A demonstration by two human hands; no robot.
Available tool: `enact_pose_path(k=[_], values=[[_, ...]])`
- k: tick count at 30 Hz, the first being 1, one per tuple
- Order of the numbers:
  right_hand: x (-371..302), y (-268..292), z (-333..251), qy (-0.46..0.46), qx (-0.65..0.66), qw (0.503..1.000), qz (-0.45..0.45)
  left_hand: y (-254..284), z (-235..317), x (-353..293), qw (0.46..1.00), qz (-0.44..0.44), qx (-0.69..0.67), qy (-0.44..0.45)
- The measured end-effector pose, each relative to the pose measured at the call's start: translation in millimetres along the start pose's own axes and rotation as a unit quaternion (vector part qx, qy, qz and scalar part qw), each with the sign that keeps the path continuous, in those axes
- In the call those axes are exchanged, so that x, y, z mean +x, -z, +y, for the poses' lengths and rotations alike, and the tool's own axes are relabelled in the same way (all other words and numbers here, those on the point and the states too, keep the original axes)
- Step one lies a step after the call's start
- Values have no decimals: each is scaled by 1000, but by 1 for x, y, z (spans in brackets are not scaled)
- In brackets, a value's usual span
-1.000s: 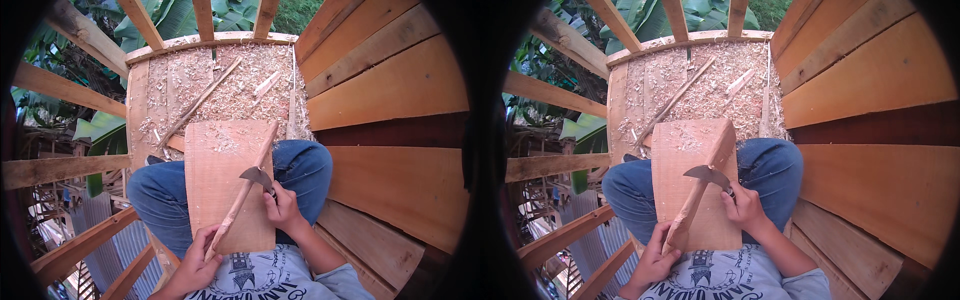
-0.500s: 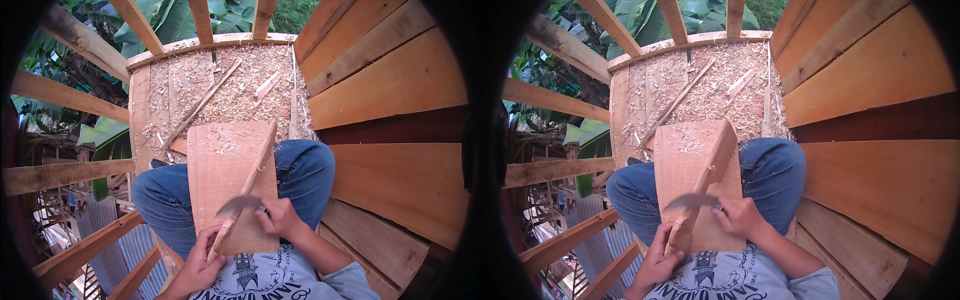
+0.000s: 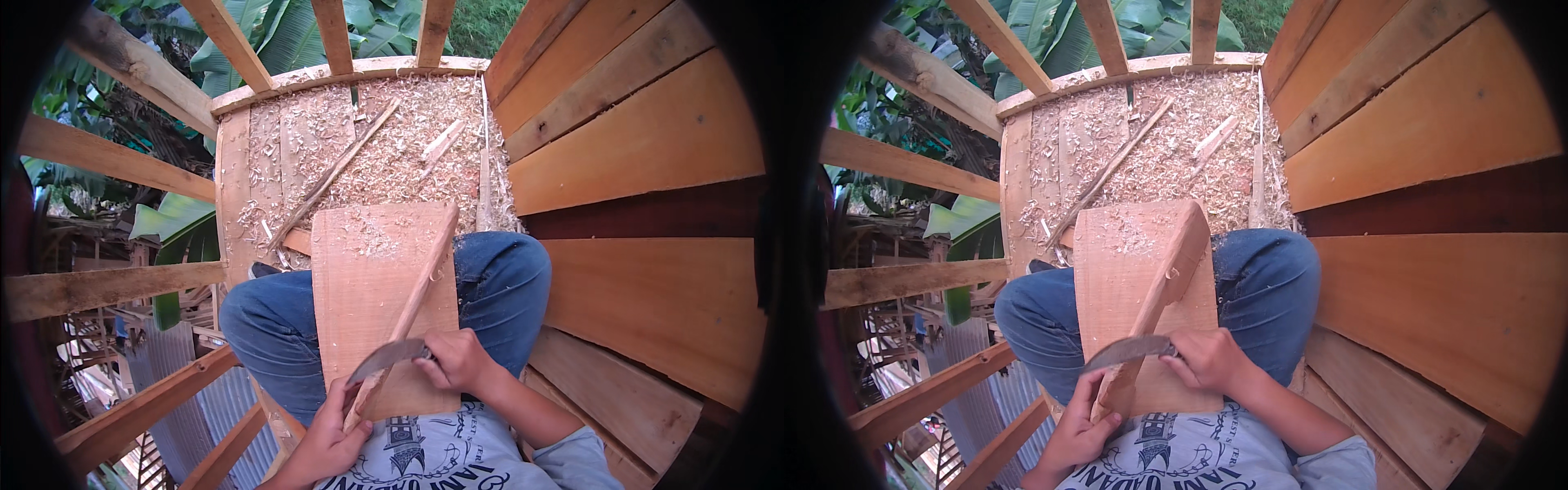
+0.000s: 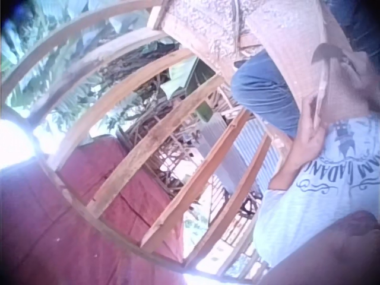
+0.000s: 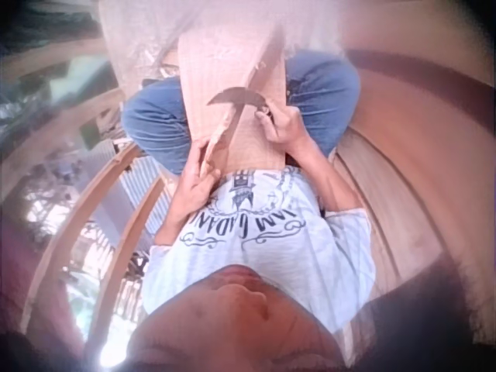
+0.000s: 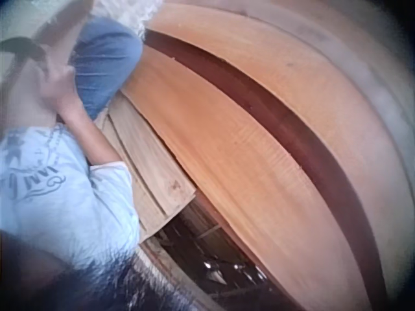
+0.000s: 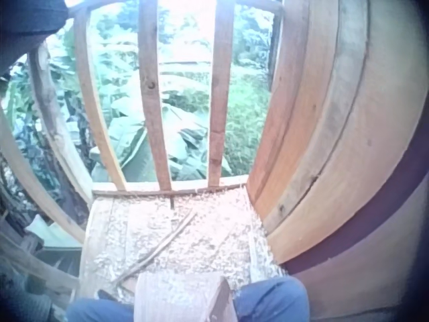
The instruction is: The person carves a rectangular wooden plank using a curved knife. They hold the plank on their lap and repeatedly shave off thin layers of wood, creating wood shavings that accumulate on the platform.
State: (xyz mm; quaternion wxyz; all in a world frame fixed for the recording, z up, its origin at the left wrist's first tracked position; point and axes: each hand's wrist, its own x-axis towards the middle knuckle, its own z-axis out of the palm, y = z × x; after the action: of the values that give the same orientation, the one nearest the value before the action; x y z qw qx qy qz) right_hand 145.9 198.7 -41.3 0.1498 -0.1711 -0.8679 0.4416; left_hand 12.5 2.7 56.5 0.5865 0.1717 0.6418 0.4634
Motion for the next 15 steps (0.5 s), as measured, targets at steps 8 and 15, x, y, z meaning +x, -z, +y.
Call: enact_pose_path(k=[8,15], values=[[4,8,0,31,12,999,-37,-1,-2,3,1000,4,4,-24],[4,5,-2,76,-12,997,-25,-4,2,2,1000,4,10,-4]])
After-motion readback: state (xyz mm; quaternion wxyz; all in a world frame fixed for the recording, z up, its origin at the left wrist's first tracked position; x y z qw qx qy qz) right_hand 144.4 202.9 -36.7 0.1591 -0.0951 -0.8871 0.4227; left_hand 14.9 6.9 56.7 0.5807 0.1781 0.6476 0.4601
